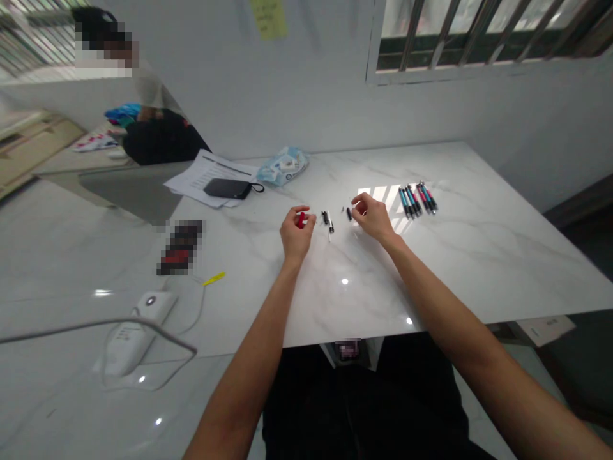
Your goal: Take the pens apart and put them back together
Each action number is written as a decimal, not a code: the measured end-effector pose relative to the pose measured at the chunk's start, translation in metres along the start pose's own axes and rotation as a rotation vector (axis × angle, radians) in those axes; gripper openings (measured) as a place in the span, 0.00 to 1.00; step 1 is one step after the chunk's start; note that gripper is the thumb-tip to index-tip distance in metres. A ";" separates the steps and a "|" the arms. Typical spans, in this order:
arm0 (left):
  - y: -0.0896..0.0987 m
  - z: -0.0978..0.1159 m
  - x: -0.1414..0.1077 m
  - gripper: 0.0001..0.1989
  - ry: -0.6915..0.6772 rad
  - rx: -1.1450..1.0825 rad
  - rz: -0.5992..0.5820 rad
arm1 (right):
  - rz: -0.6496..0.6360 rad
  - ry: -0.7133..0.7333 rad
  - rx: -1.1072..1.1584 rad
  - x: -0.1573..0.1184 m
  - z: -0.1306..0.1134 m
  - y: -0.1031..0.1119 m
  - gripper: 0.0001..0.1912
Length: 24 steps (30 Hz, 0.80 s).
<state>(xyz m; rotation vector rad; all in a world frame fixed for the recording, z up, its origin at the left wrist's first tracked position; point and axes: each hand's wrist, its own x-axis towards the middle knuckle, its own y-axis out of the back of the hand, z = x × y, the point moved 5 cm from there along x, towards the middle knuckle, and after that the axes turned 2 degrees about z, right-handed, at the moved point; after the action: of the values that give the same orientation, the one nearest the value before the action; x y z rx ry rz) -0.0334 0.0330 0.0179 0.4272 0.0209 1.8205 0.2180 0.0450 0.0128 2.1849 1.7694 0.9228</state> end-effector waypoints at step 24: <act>-0.100 0.010 0.042 0.12 -0.226 0.782 -0.311 | -0.176 -0.048 -0.307 0.004 0.032 -0.012 0.13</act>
<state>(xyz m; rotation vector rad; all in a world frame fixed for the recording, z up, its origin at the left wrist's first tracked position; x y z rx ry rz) 0.0532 0.0998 0.0158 1.1095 0.6233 1.3916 0.2268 0.0593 -0.0167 1.8167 1.6413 1.0138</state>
